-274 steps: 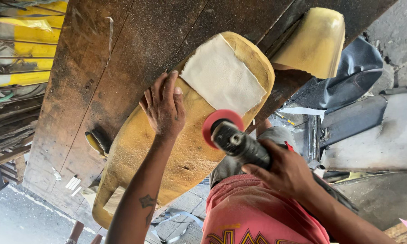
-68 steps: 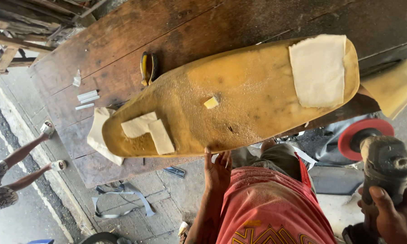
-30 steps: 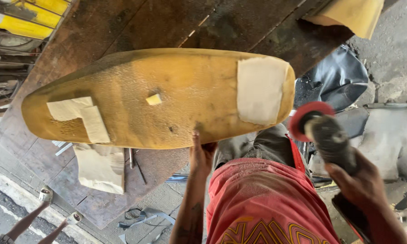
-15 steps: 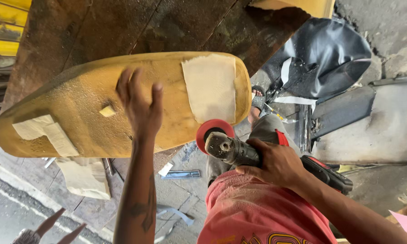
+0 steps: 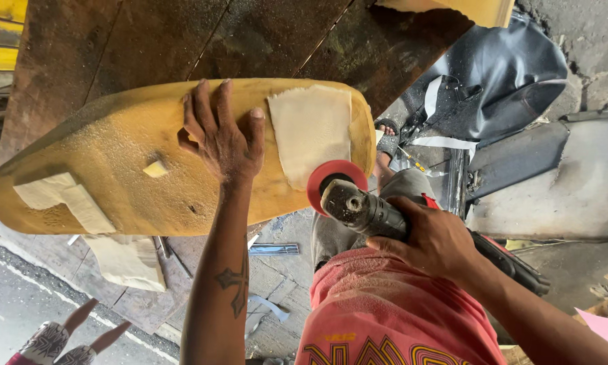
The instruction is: The person uses an angle grinder with a sanding disc to sand a large yellow wooden object on a workbench. They hold the object steady with one hand while moving the grinder across the surface, generating dust. The person occasionally wipes the surface with their hand to clear dust.
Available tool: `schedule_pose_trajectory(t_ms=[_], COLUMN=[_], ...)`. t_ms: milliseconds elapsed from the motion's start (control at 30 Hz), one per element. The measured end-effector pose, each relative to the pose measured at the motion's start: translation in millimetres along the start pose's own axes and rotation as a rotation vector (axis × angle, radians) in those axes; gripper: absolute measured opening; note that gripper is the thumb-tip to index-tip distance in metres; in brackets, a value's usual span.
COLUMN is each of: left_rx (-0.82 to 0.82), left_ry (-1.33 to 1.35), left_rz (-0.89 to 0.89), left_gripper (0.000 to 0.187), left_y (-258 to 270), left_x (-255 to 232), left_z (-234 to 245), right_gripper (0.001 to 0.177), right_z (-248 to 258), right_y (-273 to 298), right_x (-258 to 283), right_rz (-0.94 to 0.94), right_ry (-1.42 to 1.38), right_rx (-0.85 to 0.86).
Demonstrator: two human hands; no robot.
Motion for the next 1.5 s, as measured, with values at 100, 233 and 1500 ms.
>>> schedule_pose_trajectory(t_ms=[100, 233, 1500], left_rx=[0.005, 0.011, -0.013], left_ry=[0.009, 0.002, -0.02], left_rz=[0.003, 0.01, 0.018], left_gripper=[0.066, 0.065, 0.054], left_y=[-1, 0, 3], left_x=[-1, -1, 3], left_z=[1, 1, -3], right_gripper=[0.089, 0.093, 0.095], right_z=[0, -5, 24], right_y=[-2, 2, -15], right_x=[3, 7, 8], right_rz=[0.057, 0.13, 0.088], right_ry=[0.001, 0.013, 0.076], right_rx=[-0.004, -0.027, 0.107])
Point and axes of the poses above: each hand's wrist, its own y-axis away from the middle knuckle, its own z-axis out of the back of the hand, x = y × z, the point moved 4 cm from there along -y, towards the middle knuckle, and after that the axes turned 2 degrees about z, right-handed, at the moved point
